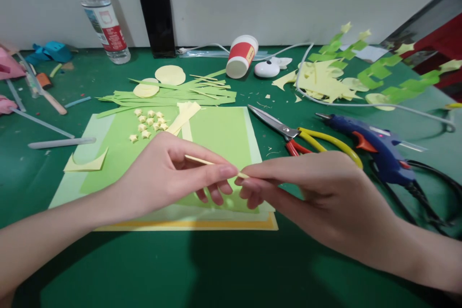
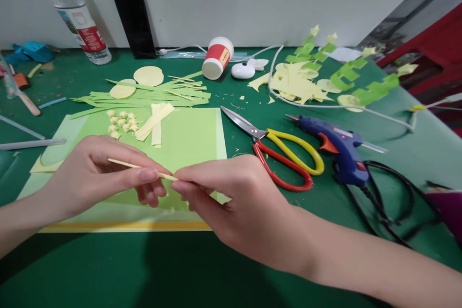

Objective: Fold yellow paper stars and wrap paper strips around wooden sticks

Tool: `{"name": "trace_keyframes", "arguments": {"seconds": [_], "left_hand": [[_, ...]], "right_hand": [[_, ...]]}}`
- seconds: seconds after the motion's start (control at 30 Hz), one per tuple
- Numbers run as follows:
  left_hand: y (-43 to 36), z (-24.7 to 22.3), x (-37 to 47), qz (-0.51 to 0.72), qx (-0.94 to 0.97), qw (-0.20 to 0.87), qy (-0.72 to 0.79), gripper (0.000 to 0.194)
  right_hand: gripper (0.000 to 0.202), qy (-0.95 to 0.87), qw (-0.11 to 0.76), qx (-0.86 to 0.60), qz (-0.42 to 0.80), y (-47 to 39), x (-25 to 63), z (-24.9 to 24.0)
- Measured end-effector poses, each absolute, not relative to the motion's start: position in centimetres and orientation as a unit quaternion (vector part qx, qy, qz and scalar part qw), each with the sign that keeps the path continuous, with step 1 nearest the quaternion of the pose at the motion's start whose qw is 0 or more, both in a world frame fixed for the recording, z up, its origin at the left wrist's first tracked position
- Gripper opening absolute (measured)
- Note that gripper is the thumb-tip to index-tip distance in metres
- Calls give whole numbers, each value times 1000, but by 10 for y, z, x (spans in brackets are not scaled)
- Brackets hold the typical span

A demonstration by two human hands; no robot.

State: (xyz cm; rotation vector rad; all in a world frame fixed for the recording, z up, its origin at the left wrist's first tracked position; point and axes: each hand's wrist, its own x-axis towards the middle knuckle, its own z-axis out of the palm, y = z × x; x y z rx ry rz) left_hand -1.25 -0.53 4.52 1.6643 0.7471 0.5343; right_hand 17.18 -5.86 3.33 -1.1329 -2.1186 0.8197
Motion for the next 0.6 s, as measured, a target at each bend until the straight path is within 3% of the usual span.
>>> {"name": "trace_keyframes", "arguments": {"seconds": [0.2,0.33,0.5,0.6], "left_hand": [[-5,43,-14,240,683,611,320,13],[-6,42,-13,245,690,600,322,13],[-6,41,-13,253,728,556,312,21],[-4,40,-16,285,801,450,273,14]], "right_hand": [[18,-837,299,-453,68,-68,174,27],[23,-897,255,-355,-64,-67,178,27],[22,-884,252,-390,-58,-65,178,30],[17,-849,280,-448,-25,-67,179,31]]}}
